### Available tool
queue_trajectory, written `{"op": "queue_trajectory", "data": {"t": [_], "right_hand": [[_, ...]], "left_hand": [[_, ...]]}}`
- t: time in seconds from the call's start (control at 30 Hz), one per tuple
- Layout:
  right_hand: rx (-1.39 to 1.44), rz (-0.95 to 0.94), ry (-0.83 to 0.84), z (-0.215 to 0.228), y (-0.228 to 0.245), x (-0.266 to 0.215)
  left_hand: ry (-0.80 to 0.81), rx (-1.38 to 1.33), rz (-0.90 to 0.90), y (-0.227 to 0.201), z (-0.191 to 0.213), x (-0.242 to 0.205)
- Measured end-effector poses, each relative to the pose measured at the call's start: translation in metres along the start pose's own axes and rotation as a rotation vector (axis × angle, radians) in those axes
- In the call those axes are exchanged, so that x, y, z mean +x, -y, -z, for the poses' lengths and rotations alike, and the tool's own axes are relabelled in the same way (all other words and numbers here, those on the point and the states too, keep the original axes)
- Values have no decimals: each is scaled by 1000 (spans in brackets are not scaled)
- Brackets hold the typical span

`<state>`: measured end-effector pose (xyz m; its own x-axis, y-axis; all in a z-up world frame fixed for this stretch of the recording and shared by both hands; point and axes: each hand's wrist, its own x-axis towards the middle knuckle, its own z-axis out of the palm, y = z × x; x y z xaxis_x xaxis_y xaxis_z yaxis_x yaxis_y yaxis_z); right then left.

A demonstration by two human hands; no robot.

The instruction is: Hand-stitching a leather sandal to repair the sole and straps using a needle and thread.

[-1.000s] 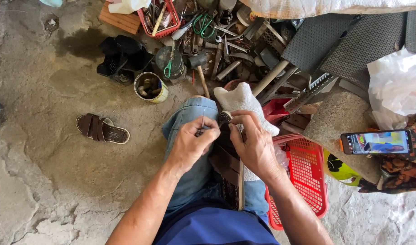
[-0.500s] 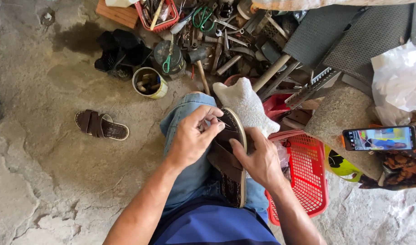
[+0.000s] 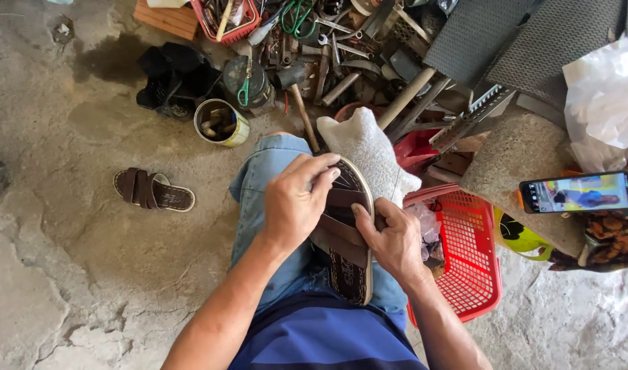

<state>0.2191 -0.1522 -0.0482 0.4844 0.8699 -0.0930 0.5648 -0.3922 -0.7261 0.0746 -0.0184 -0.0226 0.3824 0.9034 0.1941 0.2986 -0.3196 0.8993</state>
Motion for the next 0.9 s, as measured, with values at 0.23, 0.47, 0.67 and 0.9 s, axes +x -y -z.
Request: {"op": "queue_trajectory", "data": {"t": [0.23,0.47,0.67,0.9], "right_hand": [[39,-15,14,4,-1,1],[62,-15,-6,6,1,2],[45,4,-5,4,-1,3],[20,14,-3,5,-1,3]], "left_hand": [[573,471,-98,-7,30,5],[552,489,-174,10,19,1],[423,544,-222,27,-8,-16],[384,491,-227,27,-12,-17]]}}
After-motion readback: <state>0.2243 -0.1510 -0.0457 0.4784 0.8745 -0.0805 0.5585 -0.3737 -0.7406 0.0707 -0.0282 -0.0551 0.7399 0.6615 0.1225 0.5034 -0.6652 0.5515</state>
